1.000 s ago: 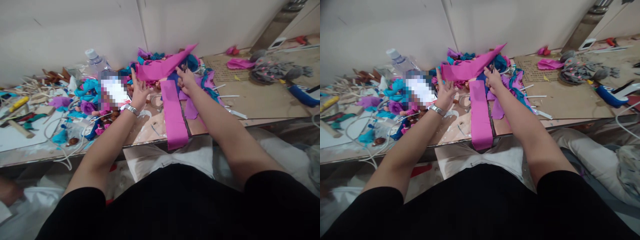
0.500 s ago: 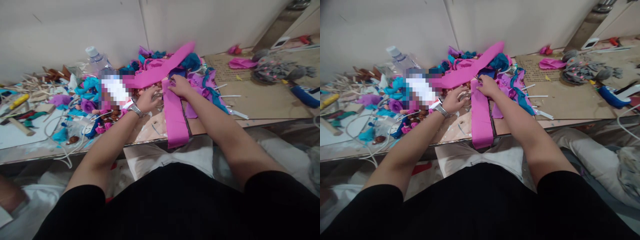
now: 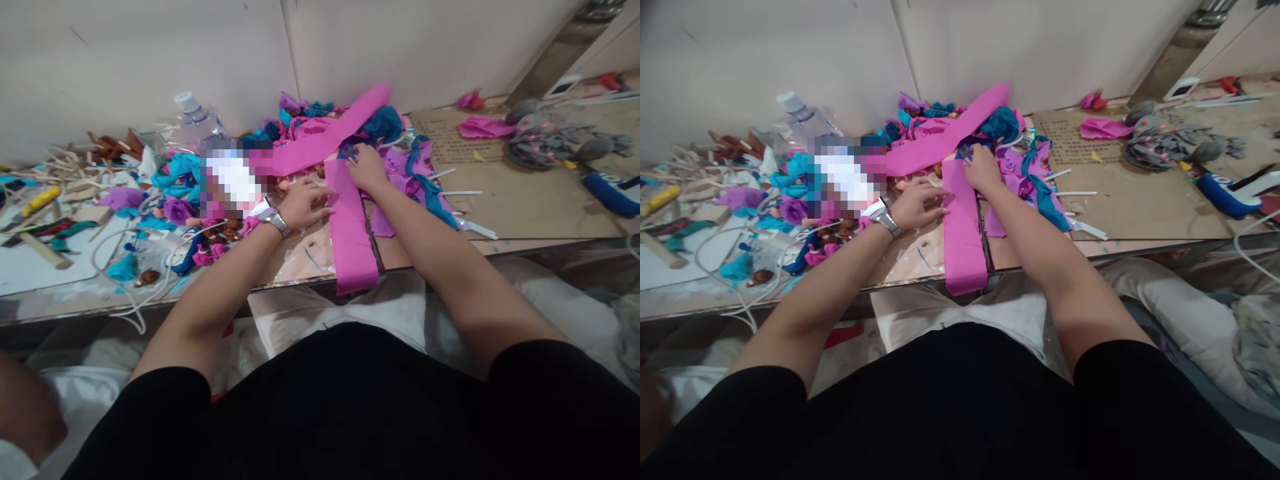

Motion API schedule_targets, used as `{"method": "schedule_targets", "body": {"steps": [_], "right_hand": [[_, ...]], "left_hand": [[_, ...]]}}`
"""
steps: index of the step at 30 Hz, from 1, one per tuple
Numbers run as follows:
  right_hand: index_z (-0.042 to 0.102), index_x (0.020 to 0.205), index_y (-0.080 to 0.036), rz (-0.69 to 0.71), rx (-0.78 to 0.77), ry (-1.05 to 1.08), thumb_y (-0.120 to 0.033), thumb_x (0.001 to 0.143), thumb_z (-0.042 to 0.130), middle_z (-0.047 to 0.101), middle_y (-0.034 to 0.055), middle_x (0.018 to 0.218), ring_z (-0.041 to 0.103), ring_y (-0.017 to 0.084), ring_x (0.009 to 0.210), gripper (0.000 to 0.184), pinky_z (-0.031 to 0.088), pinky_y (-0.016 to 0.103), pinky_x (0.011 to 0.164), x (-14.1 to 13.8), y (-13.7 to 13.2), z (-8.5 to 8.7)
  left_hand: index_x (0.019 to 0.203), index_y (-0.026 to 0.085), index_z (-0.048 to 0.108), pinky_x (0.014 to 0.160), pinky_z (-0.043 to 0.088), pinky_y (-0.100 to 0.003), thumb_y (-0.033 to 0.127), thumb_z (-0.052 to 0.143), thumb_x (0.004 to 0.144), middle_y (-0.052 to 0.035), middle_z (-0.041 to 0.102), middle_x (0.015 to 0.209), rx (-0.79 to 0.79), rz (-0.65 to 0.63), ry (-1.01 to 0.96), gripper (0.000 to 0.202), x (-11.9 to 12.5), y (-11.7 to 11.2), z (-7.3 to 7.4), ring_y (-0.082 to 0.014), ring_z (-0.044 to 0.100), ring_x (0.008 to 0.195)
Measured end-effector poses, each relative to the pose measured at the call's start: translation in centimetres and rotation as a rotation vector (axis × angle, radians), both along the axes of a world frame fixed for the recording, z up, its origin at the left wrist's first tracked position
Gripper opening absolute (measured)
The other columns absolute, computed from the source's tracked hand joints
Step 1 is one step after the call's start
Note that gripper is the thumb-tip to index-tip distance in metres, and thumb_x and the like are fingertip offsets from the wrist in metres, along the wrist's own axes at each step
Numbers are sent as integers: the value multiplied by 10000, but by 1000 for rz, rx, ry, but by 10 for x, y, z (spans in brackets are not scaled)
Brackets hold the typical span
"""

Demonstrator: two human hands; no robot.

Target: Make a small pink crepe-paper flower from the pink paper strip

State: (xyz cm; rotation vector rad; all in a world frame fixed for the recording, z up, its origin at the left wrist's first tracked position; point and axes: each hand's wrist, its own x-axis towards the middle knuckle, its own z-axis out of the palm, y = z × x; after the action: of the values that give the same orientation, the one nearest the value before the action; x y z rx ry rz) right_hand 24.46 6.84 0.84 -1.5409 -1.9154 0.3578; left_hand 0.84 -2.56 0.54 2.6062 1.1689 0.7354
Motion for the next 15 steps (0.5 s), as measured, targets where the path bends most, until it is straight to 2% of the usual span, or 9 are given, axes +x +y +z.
{"method": "schedule_targets", "body": {"steps": [2,5,7,9,11,12,15], "right_hand": [[613,1482,-85,-42,12,-26,-189,1050,643,635,257,1525,634,384,1440,446,461,539,1300,2,-1,-2],[660,1406,-107,-49,23,-59,-208,1055,641,618,256,1512,627,409,1431,365,469,592,1282,4,0,-1],[705,1290,-130,-31,64,-63,-288,1064,664,624,247,1489,576,440,1467,280,444,649,1292,4,-2,9],[726,1188,-152,41,134,-6,-386,1055,706,666,221,1407,575,432,1444,270,433,655,1301,0,-13,31],[728,1077,-182,196,150,125,-482,1054,716,727,162,1180,665,367,1285,301,524,587,1224,-8,-44,62],[722,1033,-202,304,159,217,-549,1057,702,729,123,1067,697,325,1184,348,581,534,1147,-11,-68,79],[710,962,-243,596,191,478,-787,1012,638,687,56,901,702,241,947,550,650,425,890,-10,-164,123]], "left_hand": [[1287,253,844,1215,432,-583,619,767,928,-131,829,1184,-3,-15,-8,518,1,0,-1,-369,667,1231],[1271,267,852,1218,423,-583,588,751,951,-122,827,1169,-5,-19,-5,464,3,-2,-2,-353,667,1194],[1293,267,847,1191,433,-584,579,752,955,-130,820,1185,2,-3,10,470,5,-3,-3,-358,656,1191],[1299,254,849,1143,449,-586,575,770,942,-147,812,1194,7,16,30,487,7,-6,-3,-374,637,1192],[1269,236,861,1129,451,-585,538,802,921,-149,811,1182,-4,10,28,465,10,-8,-2,-363,641,1153],[1258,231,863,1138,446,-577,514,815,914,-133,819,1136,-29,-9,18,447,12,-9,-2,-342,651,1107],[1227,222,870,1143,455,-533,450,845,895,-109,821,1039,-104,31,-65,404,16,-11,-2,-337,643,1157]]}}
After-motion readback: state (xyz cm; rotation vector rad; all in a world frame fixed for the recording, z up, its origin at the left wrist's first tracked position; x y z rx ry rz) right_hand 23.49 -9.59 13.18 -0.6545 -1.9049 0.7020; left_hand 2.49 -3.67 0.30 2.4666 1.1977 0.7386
